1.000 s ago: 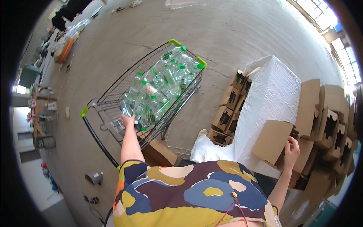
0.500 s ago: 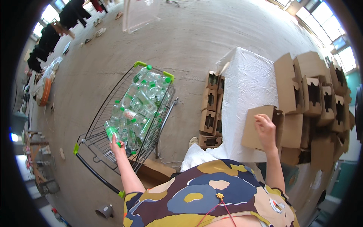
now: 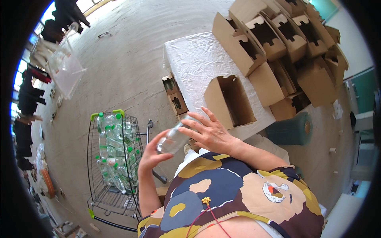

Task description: The person places plastic water bottles into cardboard inserts, folds the cardboard flaps to secure the bottles, and then stacks the assembled packages.

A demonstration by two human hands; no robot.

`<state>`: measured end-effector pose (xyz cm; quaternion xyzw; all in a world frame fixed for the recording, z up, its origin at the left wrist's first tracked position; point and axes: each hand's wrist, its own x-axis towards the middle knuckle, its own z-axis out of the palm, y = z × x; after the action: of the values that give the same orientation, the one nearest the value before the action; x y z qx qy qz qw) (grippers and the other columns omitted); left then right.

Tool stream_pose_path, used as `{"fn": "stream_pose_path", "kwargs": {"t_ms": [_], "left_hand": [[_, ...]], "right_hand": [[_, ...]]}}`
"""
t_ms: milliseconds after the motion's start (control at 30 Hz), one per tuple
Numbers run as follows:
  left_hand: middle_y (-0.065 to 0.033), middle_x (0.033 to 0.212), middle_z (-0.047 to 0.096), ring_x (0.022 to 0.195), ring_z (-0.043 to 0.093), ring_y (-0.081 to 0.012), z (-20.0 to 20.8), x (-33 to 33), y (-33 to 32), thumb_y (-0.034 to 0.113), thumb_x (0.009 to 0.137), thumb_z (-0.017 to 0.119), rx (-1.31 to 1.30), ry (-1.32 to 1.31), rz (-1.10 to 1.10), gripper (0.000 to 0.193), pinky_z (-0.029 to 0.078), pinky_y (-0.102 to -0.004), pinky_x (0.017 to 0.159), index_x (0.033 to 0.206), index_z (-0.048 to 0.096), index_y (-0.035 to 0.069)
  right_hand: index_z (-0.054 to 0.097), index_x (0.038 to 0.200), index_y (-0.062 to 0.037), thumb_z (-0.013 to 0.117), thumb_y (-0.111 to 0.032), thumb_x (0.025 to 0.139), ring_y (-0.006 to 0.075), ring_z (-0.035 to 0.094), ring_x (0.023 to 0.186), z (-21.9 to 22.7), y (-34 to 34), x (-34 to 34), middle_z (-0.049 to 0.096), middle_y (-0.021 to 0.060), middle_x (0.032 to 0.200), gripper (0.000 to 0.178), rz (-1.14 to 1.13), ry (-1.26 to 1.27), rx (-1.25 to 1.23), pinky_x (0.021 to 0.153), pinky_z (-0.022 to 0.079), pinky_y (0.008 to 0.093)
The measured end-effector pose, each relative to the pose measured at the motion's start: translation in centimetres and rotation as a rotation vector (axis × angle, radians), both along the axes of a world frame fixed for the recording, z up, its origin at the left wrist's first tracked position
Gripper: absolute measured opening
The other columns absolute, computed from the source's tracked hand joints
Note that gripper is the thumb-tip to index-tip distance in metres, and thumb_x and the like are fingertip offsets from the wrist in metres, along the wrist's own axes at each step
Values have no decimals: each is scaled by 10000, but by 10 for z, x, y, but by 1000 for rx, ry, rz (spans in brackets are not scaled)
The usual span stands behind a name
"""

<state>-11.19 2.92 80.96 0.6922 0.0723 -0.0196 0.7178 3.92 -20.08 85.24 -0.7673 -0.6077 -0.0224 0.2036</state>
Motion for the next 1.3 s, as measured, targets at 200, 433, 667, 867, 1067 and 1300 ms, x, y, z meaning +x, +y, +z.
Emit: {"fn": "stream_pose_path", "kwargs": {"t_ms": [200, 433, 667, 867, 1067, 1300], "left_hand": [[-94, 1174, 643, 1088, 568, -124, 43, 98, -81, 81, 705, 847, 195, -102, -365, 753, 463, -288, 941, 1376, 517, 0], [-76, 1318, 566, 932, 604, -105, 16, 173, -132, 170, 966, 587, -151, -140, 152, 505, 515, -255, 713, 1441, 439, 82], [-255, 1542, 242, 1344, 417, -407, -49, 166, -187, 231, 820, 747, 659, -111, -16, 447, 422, -430, 1051, 1240, 608, 163], [-258, 1488, 344, 1181, 561, -401, -59, 155, -191, 180, 821, 730, 445, -8, 96, 390, 533, -393, 907, 1184, 595, 127], [-230, 1464, 388, 1217, 556, -333, -61, 153, -188, 131, 858, 703, 465, -52, 103, 355, 533, -384, 935, 1194, 594, 105], [-209, 1385, 453, 1184, 563, -334, -61, 152, -184, 131, 872, 688, 463, -64, 91, 344, 526, -387, 947, 1203, 595, 111]], "right_hand": [[573, 1293, -111, 811, -204, 675, 245, 632, 1007, -9, -78, 38, 643, 89, 1086, 669, -197, -23, 76, 922, 467, 400], [375, 1429, 8, 782, -417, 770, 364, 662, 971, 9, -143, 84, 674, 213, 1030, 883, -709, 767, 279, 859, 498, 401], [268, 1505, -22, 659, -391, 837, 421, 624, 1076, -11, -132, 125, 649, 288, 1115, 857, -677, 747, -185, 940, 477, 455], [293, 1493, -66, 596, -315, 837, 418, 607, 1122, -43, -88, 145, 624, 286, 1192, 764, -597, 713, -592, 985, 473, 471], [242, 1523, -96, 610, -341, 841, 388, 580, 1181, -115, -47, 154, 573, 278, 1274, 813, -709, 655, -695, 1005, 467, 462], [454, 1416, -110, 667, -295, 836, 366, 510, 1274, -194, -52, 149, 470, 224, 1433, 646, -364, 695, -820, 1045, 445, 441]]}}
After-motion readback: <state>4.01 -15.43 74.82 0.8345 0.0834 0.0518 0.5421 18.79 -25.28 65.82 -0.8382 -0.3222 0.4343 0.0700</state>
